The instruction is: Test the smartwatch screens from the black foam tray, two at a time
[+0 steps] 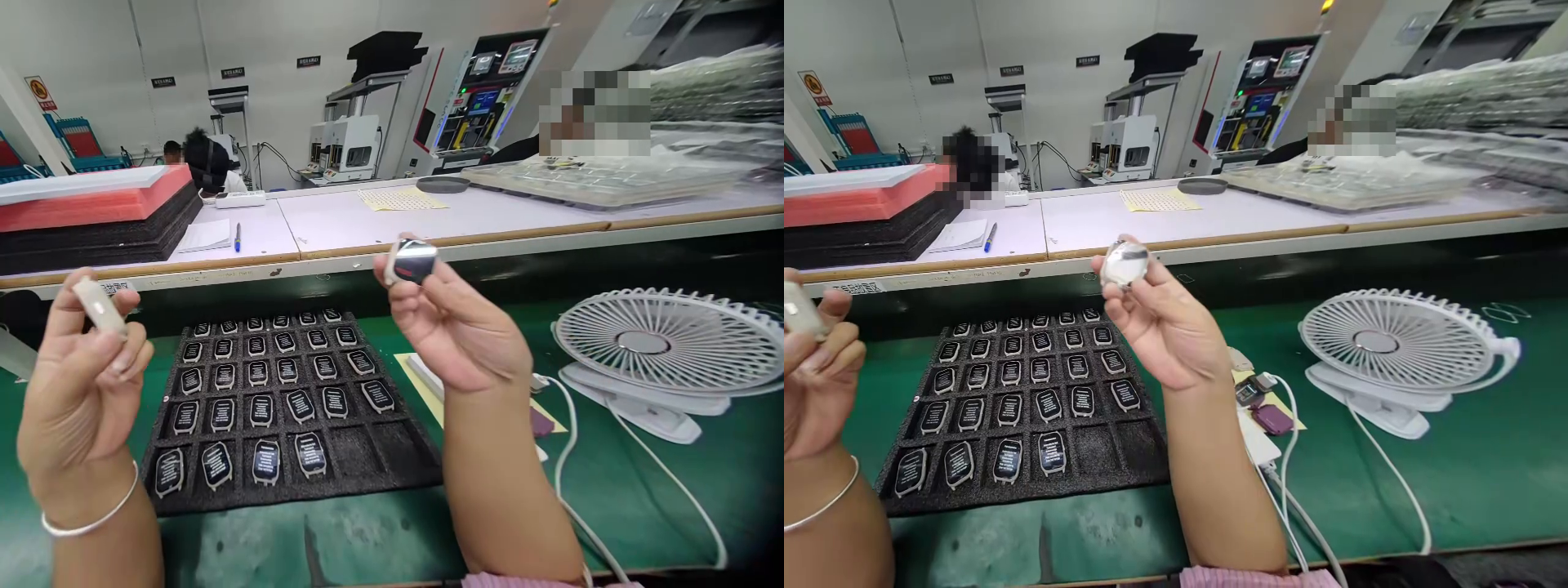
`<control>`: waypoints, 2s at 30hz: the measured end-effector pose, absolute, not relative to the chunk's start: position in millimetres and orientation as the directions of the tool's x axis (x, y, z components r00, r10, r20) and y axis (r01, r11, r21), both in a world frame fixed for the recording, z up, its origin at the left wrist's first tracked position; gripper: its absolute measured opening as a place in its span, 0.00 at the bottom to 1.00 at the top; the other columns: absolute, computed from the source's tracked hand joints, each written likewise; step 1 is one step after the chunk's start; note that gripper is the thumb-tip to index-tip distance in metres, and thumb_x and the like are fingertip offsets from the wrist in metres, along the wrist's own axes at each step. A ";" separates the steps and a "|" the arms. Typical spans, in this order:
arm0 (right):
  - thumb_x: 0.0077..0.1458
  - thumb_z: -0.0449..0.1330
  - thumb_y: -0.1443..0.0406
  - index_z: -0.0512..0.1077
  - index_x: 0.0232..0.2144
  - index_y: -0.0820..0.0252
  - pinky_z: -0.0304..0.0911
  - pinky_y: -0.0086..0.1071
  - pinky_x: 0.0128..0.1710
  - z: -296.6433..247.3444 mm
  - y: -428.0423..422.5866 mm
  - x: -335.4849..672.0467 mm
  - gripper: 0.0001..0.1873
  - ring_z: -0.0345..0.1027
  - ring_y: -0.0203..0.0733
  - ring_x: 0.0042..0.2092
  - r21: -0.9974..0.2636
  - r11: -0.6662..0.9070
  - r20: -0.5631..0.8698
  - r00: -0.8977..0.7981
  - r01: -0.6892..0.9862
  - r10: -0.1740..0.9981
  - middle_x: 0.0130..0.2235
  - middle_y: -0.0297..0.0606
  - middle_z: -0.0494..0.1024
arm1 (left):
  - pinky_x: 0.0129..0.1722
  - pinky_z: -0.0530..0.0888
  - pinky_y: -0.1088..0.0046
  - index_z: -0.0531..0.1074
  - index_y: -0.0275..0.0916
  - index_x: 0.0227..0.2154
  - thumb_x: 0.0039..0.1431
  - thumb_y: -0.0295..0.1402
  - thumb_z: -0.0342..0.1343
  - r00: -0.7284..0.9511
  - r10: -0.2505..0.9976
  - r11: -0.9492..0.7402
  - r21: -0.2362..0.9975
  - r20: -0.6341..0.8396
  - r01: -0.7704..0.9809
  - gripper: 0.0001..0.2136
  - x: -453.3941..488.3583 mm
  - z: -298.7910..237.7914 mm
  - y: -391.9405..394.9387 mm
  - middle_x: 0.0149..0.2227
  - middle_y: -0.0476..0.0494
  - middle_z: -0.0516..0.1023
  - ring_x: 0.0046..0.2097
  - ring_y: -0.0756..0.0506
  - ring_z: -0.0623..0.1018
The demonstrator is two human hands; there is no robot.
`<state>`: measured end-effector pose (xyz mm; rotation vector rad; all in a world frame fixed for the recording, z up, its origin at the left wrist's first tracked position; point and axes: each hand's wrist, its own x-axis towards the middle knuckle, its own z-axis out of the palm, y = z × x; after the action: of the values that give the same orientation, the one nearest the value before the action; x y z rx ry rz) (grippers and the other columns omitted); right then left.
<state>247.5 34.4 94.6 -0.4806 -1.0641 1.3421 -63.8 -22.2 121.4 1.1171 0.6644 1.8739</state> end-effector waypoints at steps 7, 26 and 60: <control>0.63 0.55 0.63 0.72 0.41 0.58 0.76 0.32 0.35 72.3 56.3 217.3 0.08 0.76 0.38 0.36 -0.709 -0.136 0.106 -0.294 -0.692 0.950 0.47 0.44 0.80 | 0.22 0.72 0.82 0.72 0.40 0.46 0.41 0.19 0.69 -0.273 0.842 -0.530 0.809 0.465 -0.254 0.26 -56.3 98.1 12.4 0.33 0.45 0.81 0.26 0.53 0.74; 0.65 0.55 0.60 0.71 0.44 0.59 0.70 0.30 0.28 55.1 54.4 188.0 0.11 0.74 0.35 0.26 -0.853 -0.098 0.152 -0.424 -0.513 0.893 0.36 0.39 0.81 | 0.36 0.80 0.72 0.66 0.38 0.57 0.53 0.30 0.65 0.140 0.989 0.009 0.936 0.043 -0.353 0.28 -6.7 69.8 25.6 0.39 0.44 0.80 0.34 0.46 0.83; 0.46 0.64 0.74 0.70 0.49 0.56 0.73 0.32 0.36 54.6 48.5 186.1 0.26 0.77 0.35 0.33 -0.891 0.066 0.256 -0.376 -0.450 0.890 0.43 0.38 0.81 | 0.38 0.81 0.72 0.67 0.40 0.56 0.53 0.27 0.63 0.130 0.947 -0.271 0.949 0.293 -0.164 0.26 -3.1 56.4 28.7 0.44 0.44 0.79 0.33 0.51 0.82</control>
<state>186.1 48.5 54.6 -0.5120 -1.2407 1.5590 -3.1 28.7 56.4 1.3717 0.8389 1.3611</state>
